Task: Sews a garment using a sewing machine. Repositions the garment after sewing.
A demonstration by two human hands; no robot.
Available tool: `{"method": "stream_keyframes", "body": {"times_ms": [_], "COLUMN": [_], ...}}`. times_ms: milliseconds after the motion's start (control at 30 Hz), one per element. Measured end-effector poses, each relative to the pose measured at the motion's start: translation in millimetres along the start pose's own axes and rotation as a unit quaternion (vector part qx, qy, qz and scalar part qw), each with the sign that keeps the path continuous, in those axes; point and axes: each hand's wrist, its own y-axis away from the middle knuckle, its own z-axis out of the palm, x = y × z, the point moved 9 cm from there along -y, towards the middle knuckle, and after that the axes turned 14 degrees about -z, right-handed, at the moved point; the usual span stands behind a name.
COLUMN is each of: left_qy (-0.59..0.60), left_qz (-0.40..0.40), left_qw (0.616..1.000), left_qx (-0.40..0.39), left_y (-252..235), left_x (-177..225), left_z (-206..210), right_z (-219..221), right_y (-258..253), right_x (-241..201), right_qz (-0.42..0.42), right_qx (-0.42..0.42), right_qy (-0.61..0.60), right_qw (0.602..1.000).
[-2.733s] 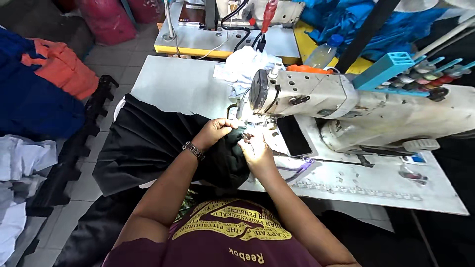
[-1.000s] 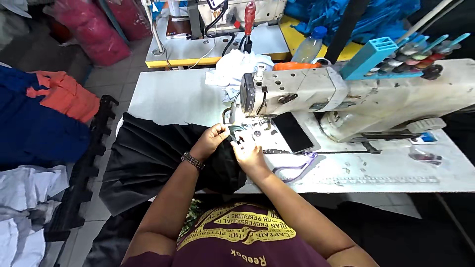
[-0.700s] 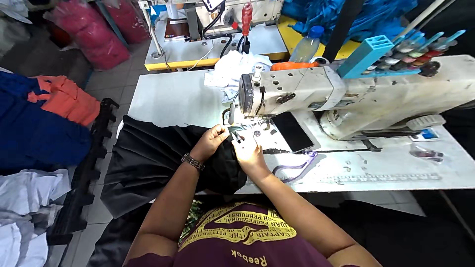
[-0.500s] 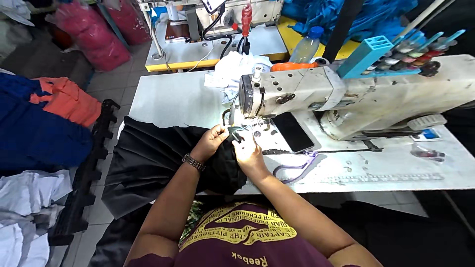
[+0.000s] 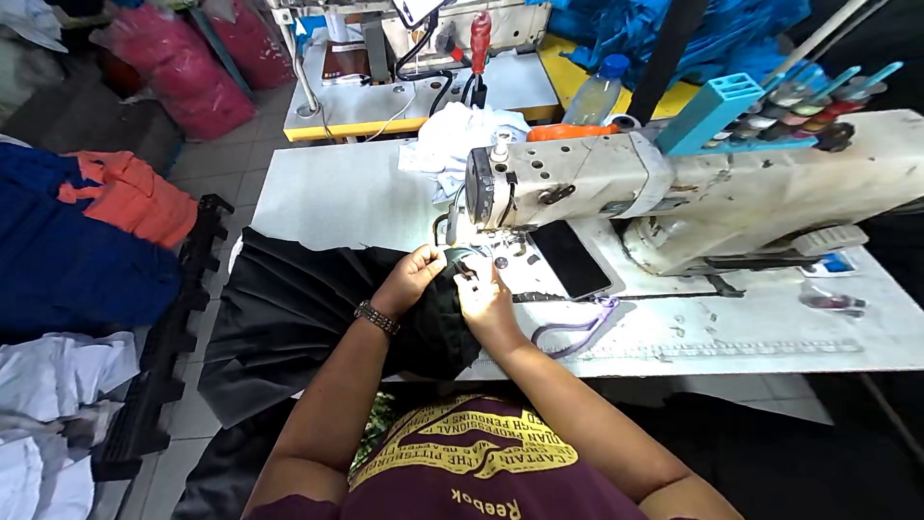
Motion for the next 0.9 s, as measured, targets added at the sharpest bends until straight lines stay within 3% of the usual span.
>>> {"method": "stream_keyframes", "body": {"times_ms": [700, 900], "left_qy": [0.009, 0.043], "left_qz": [0.004, -0.047], "left_qw": [1.0, 0.998], "left_qx": [0.006, 0.008], "left_y": [-2, 1], "left_x": [-2, -2], "left_z": [-2, 0], "right_z": [-3, -10], "right_y": [2, 0], "right_x": [-4, 6], "right_qz": [-0.079, 0.026], "right_qx": [0.005, 0.002], "right_qy": [-0.026, 0.0], "right_qw": [0.997, 1.0]}}
